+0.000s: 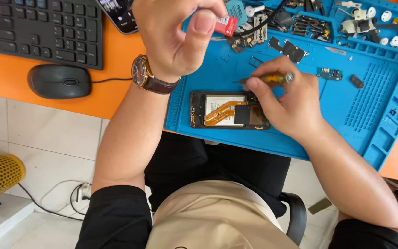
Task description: The person uses a screwdriver to remove screws from a disassembled smartphone lying on a blue work mat. They carefully unscrew fasteners from the device's frame and place them on the mat, occasionally adjusting the phone's position to access different areas.
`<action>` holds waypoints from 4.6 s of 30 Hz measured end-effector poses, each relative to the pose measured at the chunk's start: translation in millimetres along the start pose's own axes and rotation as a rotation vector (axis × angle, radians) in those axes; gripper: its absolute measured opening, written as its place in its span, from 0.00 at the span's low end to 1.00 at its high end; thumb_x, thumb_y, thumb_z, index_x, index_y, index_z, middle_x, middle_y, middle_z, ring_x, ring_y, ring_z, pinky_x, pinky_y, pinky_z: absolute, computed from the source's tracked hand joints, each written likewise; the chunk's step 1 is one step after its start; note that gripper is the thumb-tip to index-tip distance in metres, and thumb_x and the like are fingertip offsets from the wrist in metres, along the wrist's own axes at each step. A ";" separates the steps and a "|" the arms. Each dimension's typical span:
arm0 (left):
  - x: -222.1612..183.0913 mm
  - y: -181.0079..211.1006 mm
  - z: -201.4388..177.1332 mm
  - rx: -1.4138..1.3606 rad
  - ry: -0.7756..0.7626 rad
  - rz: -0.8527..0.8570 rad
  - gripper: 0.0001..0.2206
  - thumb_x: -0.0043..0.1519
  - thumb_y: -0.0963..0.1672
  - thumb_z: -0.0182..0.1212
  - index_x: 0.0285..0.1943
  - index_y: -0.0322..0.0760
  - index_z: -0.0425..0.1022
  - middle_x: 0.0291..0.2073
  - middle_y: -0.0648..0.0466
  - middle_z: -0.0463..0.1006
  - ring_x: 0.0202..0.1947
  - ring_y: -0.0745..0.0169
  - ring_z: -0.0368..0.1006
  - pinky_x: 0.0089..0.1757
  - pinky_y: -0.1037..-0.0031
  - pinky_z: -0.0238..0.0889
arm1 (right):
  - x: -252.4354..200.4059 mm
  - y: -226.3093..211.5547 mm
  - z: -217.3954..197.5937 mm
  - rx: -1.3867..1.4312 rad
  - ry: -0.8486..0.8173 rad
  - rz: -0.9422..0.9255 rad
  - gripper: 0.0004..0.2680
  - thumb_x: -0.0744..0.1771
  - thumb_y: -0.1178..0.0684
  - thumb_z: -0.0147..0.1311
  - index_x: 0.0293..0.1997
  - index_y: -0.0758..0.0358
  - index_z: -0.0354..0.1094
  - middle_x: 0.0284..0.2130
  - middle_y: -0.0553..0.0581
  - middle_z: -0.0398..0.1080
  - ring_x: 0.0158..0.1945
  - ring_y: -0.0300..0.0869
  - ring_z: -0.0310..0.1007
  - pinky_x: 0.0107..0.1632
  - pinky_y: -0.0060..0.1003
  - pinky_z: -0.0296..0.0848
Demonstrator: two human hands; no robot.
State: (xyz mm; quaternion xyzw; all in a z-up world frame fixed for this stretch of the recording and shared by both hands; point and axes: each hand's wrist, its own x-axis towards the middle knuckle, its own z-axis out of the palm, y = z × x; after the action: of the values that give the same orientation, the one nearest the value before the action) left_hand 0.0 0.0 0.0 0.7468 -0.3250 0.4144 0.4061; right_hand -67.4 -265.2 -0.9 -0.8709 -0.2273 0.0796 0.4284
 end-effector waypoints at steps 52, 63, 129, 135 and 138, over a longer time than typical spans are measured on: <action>2.5 32.4 34.9 -0.221 -0.451 -0.069 0.07 0.70 0.44 0.78 0.45 0.37 0.86 0.39 0.53 0.82 0.38 0.57 0.77 0.42 0.63 0.59 | 0.4 9.4 -18.4 0.394 0.441 -0.257 0.15 0.76 0.42 0.47 0.54 0.70 0.57 0.44 0.68 0.64 0.43 0.63 0.85 0.45 0.48 0.89; 3.6 34.0 33.4 -0.178 -0.484 -0.016 0.08 0.71 0.43 0.81 0.44 0.36 0.85 0.37 0.52 0.82 0.37 0.53 0.77 0.44 0.61 0.59 | -3.1 16.2 -26.7 0.081 0.404 -0.305 0.13 0.77 0.48 0.49 0.51 0.74 0.67 0.43 0.66 0.68 0.42 0.53 0.75 0.42 0.43 0.73; -37.9 19.3 9.9 0.039 -0.704 -0.257 0.11 0.91 0.37 0.65 0.73 0.14 0.87 0.56 0.30 0.83 0.57 0.35 0.78 0.57 0.53 0.72 | 8.5 -14.5 -31.3 -0.668 -0.033 -0.246 0.11 0.60 0.66 0.62 0.29 0.56 0.62 0.12 0.51 0.63 0.14 0.53 0.63 0.16 0.50 0.58; -65.4 2.0 0.0 0.168 -0.462 -0.218 0.14 1.01 0.36 0.60 0.73 0.04 0.88 0.63 0.25 0.87 0.59 0.29 0.81 0.64 0.48 0.74 | 21.0 -8.3 -63.3 0.087 0.125 -0.402 0.05 0.68 0.56 0.58 0.44 0.47 0.68 0.33 0.42 0.78 0.35 0.35 0.81 0.35 0.35 0.74; -65.3 -3.1 8.2 -0.009 -0.183 -0.349 0.13 0.94 0.32 0.49 0.71 -0.01 0.75 0.49 0.23 0.77 0.45 0.33 0.72 0.57 0.47 0.68 | 27.6 20.0 -42.7 0.217 0.258 -0.366 0.07 0.74 0.47 0.55 0.54 0.51 0.75 0.49 0.51 0.80 0.44 0.39 0.87 0.39 0.30 0.89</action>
State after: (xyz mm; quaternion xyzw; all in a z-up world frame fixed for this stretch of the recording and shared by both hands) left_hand -23.7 4.0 -61.4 0.8245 -0.2282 0.2665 0.4440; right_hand -22.2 -293.3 11.5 -0.7670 -0.3147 -0.0874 0.5523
